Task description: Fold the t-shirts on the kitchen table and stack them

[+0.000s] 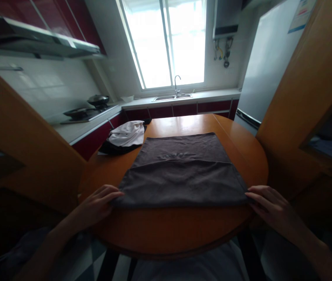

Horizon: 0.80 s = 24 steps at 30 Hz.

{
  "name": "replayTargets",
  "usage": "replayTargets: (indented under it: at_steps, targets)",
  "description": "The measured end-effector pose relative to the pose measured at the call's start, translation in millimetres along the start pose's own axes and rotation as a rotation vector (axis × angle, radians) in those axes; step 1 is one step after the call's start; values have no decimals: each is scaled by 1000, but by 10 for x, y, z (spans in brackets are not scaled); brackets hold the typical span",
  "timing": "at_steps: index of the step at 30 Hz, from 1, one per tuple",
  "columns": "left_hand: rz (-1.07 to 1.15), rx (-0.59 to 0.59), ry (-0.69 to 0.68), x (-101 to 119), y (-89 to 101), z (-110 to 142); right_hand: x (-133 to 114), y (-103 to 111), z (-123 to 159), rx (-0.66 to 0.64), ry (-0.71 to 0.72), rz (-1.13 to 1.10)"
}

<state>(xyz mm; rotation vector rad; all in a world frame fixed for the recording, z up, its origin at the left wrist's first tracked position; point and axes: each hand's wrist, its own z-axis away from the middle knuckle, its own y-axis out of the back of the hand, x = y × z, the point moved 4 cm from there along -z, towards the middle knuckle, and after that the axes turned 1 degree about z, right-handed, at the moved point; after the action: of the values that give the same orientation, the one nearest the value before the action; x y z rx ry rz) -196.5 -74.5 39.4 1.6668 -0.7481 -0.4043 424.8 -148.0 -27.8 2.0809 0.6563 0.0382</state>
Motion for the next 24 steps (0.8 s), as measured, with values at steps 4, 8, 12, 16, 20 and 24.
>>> replayTargets:
  at_steps: [4, 8, 12, 16, 20, 24]
  targets:
    - [68, 82, -8, -28, -5, -6, -13, -1, -21, -4, 25, 18]
    - [127, 113, -7, -56, -42, -15, -29, 0, -63, 33, 34, 0]
    - [163, 109, -19, -108, -94, 5, -34, -25, -70, 63, 8, -44]
    - [219, 123, 5, -171, -78, 32, -70, -29, -63, 86, -30, -99]
    - [286, 55, 55, -133, 16, 1, -113, 28, -92, 102, -109, -184]
    - [354, 4, 109, -47, 218, -35, -123, 110, -121, 78, -195, -314]
